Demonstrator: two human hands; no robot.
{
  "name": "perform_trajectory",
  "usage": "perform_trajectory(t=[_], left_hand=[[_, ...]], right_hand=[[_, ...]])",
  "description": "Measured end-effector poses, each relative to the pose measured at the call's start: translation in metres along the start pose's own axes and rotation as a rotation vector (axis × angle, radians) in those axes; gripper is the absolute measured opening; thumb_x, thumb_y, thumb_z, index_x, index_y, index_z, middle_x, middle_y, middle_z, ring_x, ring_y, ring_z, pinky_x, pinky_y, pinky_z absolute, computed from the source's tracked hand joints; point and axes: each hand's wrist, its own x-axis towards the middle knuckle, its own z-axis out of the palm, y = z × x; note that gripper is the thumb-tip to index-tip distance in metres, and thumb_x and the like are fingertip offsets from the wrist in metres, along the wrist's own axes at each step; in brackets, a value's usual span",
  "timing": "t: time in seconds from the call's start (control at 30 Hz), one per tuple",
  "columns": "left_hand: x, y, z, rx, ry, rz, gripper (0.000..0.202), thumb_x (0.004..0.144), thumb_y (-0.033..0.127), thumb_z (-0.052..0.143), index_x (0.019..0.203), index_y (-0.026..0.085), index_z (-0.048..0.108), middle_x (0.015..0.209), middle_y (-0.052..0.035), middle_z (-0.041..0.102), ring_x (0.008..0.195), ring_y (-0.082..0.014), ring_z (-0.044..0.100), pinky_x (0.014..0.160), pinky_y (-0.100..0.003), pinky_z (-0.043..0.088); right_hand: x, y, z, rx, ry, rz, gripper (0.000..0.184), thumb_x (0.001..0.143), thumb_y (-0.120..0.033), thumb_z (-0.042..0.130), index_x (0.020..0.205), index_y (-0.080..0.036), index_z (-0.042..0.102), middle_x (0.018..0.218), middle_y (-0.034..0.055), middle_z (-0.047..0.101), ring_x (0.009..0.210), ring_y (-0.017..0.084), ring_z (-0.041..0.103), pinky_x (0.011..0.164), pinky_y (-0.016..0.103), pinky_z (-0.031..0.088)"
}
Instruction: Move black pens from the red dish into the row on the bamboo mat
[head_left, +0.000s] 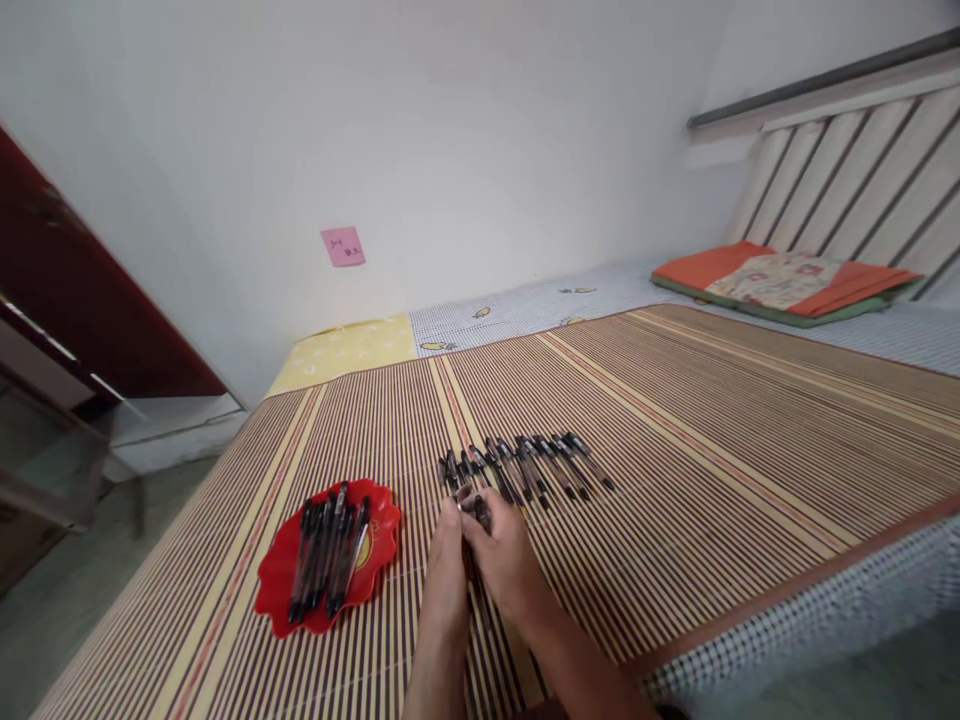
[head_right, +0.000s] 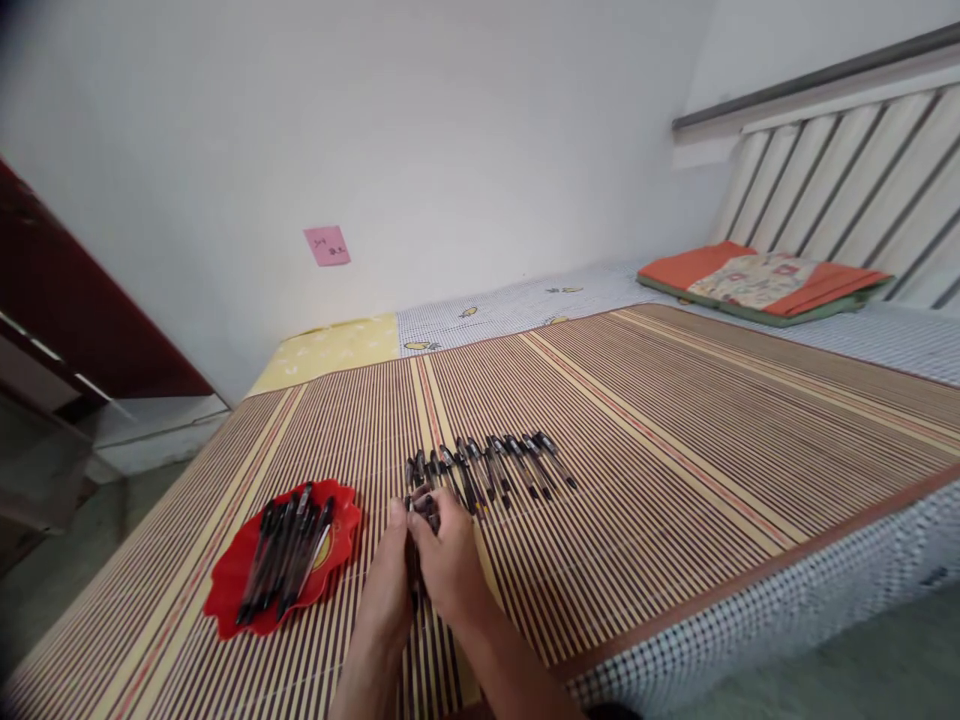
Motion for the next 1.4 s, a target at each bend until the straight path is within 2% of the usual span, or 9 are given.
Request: perform_trajectory(t=[0.1, 0.4, 0.57, 0.63, 0.73, 0.83, 0.93, 1.13, 1.4], left_hand=[[-0.001, 0.0, 0.002, -0.013, 0.017, 0.041, 0.058, 0.081, 0.067, 0.064, 0.111, 0.018, 0.074, 0.108, -0.0118, 0.077, 0.115, -0.0257, 0.065, 0.098, -0.034, 0.05], [-0.008, 0.004, 0.017, -0.021, 0.072, 0.098, 0.058, 0.081, 0.069, 0.061, 0.105, 0.018, 0.073, 0.097, -0.0082, 0.077, 0.112, -0.0253, 0.067, 0.095, -0.033, 0.052], [-0.007, 0.003, 0.022, -0.089, 0.002, 0.045, 0.065, 0.08, 0.074, 0.059, 0.114, 0.02, 0.071, 0.116, -0.0108, 0.074, 0.122, -0.0259, 0.061, 0.097, -0.032, 0.05], [-0.006, 0.005, 0.021, -0.084, -0.042, 0.056, 0.073, 0.079, 0.077, 0.054, 0.127, 0.023, 0.065, 0.128, -0.0116, 0.068, 0.126, -0.0265, 0.057, 0.093, -0.033, 0.049], [-0.002, 0.01, 0.016, -0.03, -0.057, 0.076, 0.078, 0.082, 0.078, 0.049, 0.139, 0.025, 0.054, 0.134, -0.0132, 0.064, 0.126, -0.0275, 0.055, 0.087, -0.034, 0.047], [0.001, 0.015, 0.01, -0.027, -0.071, 0.061, 0.075, 0.083, 0.074, 0.053, 0.135, 0.021, 0.055, 0.129, -0.0151, 0.066, 0.125, -0.0288, 0.056, 0.086, -0.035, 0.045], [0.001, 0.016, 0.006, -0.034, -0.076, 0.055, 0.068, 0.082, 0.07, 0.058, 0.125, 0.017, 0.061, 0.123, -0.0156, 0.068, 0.121, -0.0292, 0.057, 0.086, -0.036, 0.045], [0.002, 0.016, 0.002, -0.052, -0.086, 0.039, 0.057, 0.083, 0.061, 0.065, 0.118, 0.016, 0.065, 0.114, -0.0143, 0.072, 0.11, -0.0265, 0.063, 0.081, -0.035, 0.048], [0.005, 0.015, 0.001, -0.09, -0.065, 0.02, 0.055, 0.08, 0.059, 0.07, 0.113, 0.016, 0.068, 0.112, -0.0141, 0.074, 0.106, -0.0248, 0.065, 0.076, -0.031, 0.05]], right_hand=[[-0.007, -0.003, 0.007, -0.05, -0.042, -0.028, 0.006, 0.087, -0.026, 0.06, 0.09, -0.022, 0.063, 0.084, 0.0033, 0.07, 0.084, 0.024, 0.067, 0.074, 0.031, 0.047], [-0.011, -0.004, 0.002, -0.09, -0.05, -0.107, 0.018, 0.089, -0.017, 0.054, 0.104, -0.023, 0.061, 0.104, 0.0058, 0.071, 0.098, 0.023, 0.066, 0.087, 0.034, 0.048], [-0.001, -0.009, -0.006, -0.229, -0.069, -0.121, 0.015, 0.087, -0.017, 0.056, 0.098, -0.023, 0.063, 0.098, 0.0056, 0.072, 0.093, 0.024, 0.068, 0.08, 0.032, 0.05], [0.016, -0.017, -0.027, -0.376, -0.066, -0.06, 0.006, 0.087, -0.02, 0.058, 0.089, -0.021, 0.064, 0.088, 0.0048, 0.073, 0.082, 0.022, 0.068, 0.07, 0.03, 0.049], [0.058, -0.029, -0.085, -0.576, 0.009, 0.009, 0.013, 0.087, -0.031, 0.061, 0.081, -0.021, 0.065, 0.081, 0.0032, 0.072, 0.074, 0.02, 0.066, 0.064, 0.027, 0.046], [0.104, -0.025, -0.154, -0.735, 0.136, 0.082, 0.017, 0.082, -0.021, 0.063, 0.066, -0.018, 0.063, 0.07, 0.0044, 0.067, 0.071, 0.019, 0.062, 0.062, 0.026, 0.04], [0.136, -0.005, -0.197, -0.868, 0.177, 0.199, 0.024, 0.078, -0.014, 0.067, 0.055, -0.017, 0.06, 0.057, 0.0031, 0.06, 0.062, 0.017, 0.057, 0.056, 0.026, 0.035], [0.156, 0.037, -0.205, -0.998, 0.154, 0.31, 0.015, 0.081, -0.02, 0.07, 0.068, -0.012, 0.07, 0.07, 0.0102, 0.07, 0.066, 0.018, 0.063, 0.056, 0.025, 0.038], [0.163, 0.047, -0.213, -1.08, 0.117, 0.293, 0.012, 0.082, -0.025, 0.071, 0.082, -0.014, 0.077, 0.076, 0.0107, 0.074, 0.073, 0.02, 0.068, 0.062, 0.026, 0.042]])
